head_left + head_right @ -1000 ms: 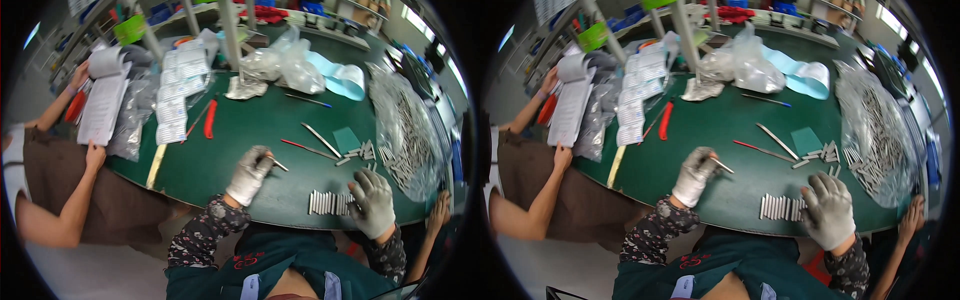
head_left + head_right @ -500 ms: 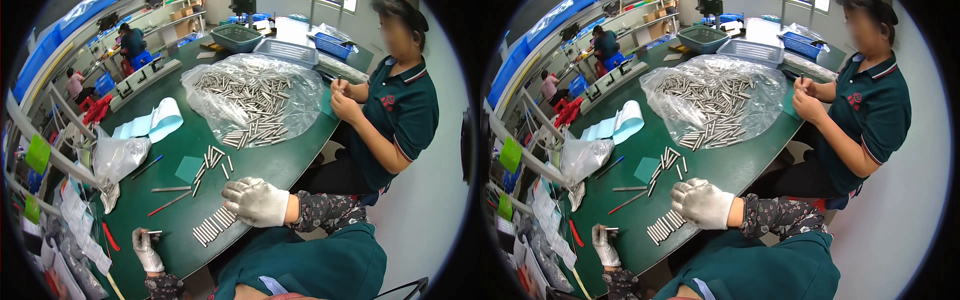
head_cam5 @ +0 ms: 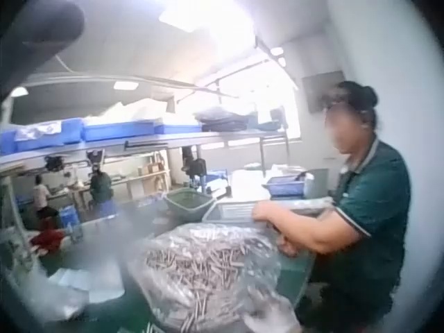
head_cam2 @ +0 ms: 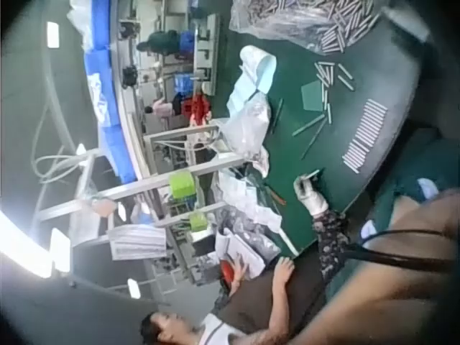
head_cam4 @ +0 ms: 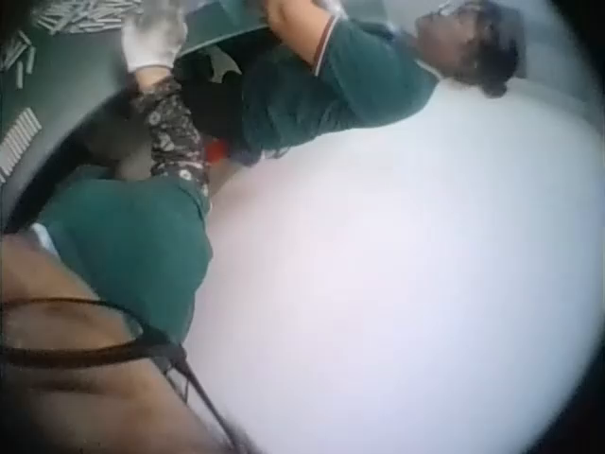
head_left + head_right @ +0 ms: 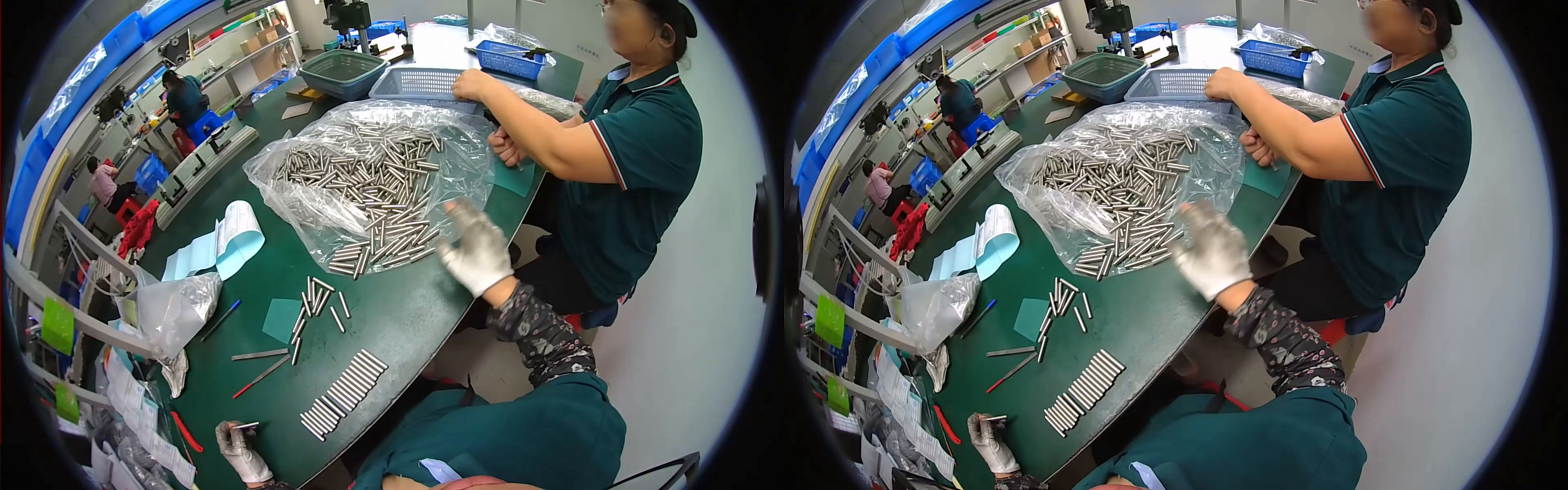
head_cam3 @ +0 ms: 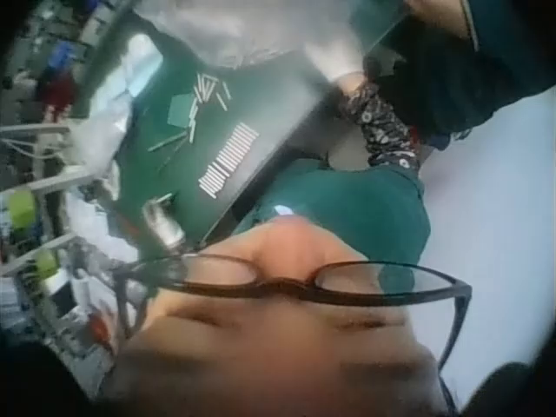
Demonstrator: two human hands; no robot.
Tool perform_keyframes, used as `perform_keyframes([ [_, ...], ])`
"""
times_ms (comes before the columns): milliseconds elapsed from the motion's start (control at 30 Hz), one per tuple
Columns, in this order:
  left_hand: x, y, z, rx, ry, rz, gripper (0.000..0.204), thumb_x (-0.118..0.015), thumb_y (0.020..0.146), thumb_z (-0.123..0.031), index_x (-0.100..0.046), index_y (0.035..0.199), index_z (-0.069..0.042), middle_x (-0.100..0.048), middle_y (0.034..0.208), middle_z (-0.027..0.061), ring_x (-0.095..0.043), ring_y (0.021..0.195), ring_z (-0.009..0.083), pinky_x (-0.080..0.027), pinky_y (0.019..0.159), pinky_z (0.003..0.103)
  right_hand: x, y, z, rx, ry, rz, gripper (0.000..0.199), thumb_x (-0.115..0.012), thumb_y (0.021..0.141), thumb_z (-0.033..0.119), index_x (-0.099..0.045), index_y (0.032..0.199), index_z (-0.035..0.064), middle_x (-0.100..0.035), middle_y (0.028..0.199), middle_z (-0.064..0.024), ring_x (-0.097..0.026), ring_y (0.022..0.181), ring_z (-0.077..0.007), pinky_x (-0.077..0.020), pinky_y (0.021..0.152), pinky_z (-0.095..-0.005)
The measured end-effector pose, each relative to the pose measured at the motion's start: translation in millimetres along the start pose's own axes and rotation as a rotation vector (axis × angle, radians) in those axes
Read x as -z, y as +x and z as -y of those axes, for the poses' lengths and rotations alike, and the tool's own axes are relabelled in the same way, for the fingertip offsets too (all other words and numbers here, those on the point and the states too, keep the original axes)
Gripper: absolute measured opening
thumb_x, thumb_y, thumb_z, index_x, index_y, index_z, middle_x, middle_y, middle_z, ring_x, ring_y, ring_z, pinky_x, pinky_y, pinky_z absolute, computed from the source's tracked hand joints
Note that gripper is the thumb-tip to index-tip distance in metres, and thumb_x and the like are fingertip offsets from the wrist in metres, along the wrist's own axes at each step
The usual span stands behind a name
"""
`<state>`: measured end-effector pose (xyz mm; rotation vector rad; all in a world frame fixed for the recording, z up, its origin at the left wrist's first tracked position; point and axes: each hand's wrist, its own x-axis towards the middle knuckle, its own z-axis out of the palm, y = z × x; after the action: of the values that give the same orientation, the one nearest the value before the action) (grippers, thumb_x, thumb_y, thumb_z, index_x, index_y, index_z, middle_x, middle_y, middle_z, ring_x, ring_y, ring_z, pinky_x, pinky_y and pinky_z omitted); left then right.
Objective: Inspecting and arranging small metal tubes on a workbench in a manufacturing environment.
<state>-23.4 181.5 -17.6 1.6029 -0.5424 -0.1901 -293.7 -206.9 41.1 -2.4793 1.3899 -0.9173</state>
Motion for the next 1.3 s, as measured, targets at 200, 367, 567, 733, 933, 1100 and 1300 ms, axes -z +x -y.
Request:
perform_keyframes([
  [200, 0, -1, 2, 0.0, 0.031, -0.067, 0.016, -0.051, 0.09, -0.018, -0.05, 0.094, -0.003, -0.052, 0.078, 0.0016, -0.05, 0.064, 0.0097, -0.041, 0.059, 0.022, -28, 52, -106, -0.642, 0.224, -0.101, 0.069, -0.065, 0.073, 0.037, -0.039, 0.124, -0.0004, -0.05, 0.117, -0.0254, -0.051, 0.107, -0.0384, -0.0404, 0.091, -0.0364],
  [367, 3, -1, 7, -0.007, 0.061, -0.082, 0.014, -0.052, 0.089, -0.016, -0.05, 0.093, -0.003, -0.047, 0.074, -0.001, -0.045, 0.061, 0.0064, -0.038, 0.053, 0.02, -54, 93, -108, -0.79, 0.812, -0.031, 0.05, -0.06, 0.073, 0.01, -0.046, 0.121, 0.0011, -0.057, 0.084, -0.0094, -0.054, 0.071, -0.0161, -0.045, 0.064, -0.0316],
  [567, 2, -10, -11, 0.257, 0.116, -0.126, 0.034, -0.058, 0.085, -0.028, -0.05, 0.106, -0.002, -0.054, 0.098, 0.0071, -0.05, 0.086, 0.0173, -0.041, 0.079, 0.031, -90, 108, -51, -0.122, 0.889, -0.024, 0.035, -0.051, 0.074, 0.007, -0.061, 0.108, 0.0111, -0.065, 0.098, -0.0098, -0.063, 0.082, -0.0196, -0.0482, 0.075, -0.0267],
  [733, 16, -6, 2, 0.257, 0.098, -0.076, 0.036, -0.058, 0.086, -0.029, -0.047, 0.108, -0.003, -0.055, 0.099, 0.0091, -0.051, 0.086, 0.0192, -0.043, 0.078, 0.034, -77, 100, -8, 0.163, 0.27, 0.425, 0.027, -0.046, 0.075, 0.018, -0.067, 0.092, 0.0189, -0.065, 0.087, -0.0103, -0.063, 0.081, -0.0273, -0.0496, 0.076, -0.035],
  [933, 12, -2, -3, 0.332, 0.321, -0.087, 0.032, -0.049, 0.091, -0.033, -0.043, 0.109, -0.007, -0.056, 0.098, 0.011, -0.052, 0.088, 0.0211, -0.042, 0.079, 0.035, -58, 99, -24, 0.33, 0.078, 0.498, 0.026, -0.047, 0.074, 0.024, -0.064, 0.093, 0.0183, -0.063, 0.07, -0.0137, -0.063, 0.069, -0.0307, -0.0498, 0.065, -0.0407],
  [1100, 9, -3, -12, 0.416, 0.329, -0.103, 0.033, -0.048, 0.091, -0.035, -0.044, 0.111, -0.009, -0.056, 0.098, 0.0099, -0.051, 0.087, 0.019, -0.042, 0.079, 0.033, -17, 163, -13, 0.16, 0.09, -0.022, 0.043, -0.043, 0.082, 0.049, -0.058, 0.095, 0.0107, -0.055, 0.056, -0.0079, -0.059, 0.056, -0.0248, -0.0484, 0.056, -0.0395],
  [1300, 1, 1, -10, 0.423, 0.396, -0.183, 0.035, -0.05, 0.09, -0.036, -0.045, 0.113, -0.009, -0.056, 0.098, 0.0087, -0.051, 0.086, 0.0183, -0.042, 0.077, 0.032, -89, 248, -82, 0.33, -0.417, -0.499, 0.041, -0.044, 0.084, 0.018, -0.045, 0.124, 0.0109, -0.058, 0.102, -0.0131, -0.059, 0.091, -0.0286, -0.0462, 0.08, -0.038],
])
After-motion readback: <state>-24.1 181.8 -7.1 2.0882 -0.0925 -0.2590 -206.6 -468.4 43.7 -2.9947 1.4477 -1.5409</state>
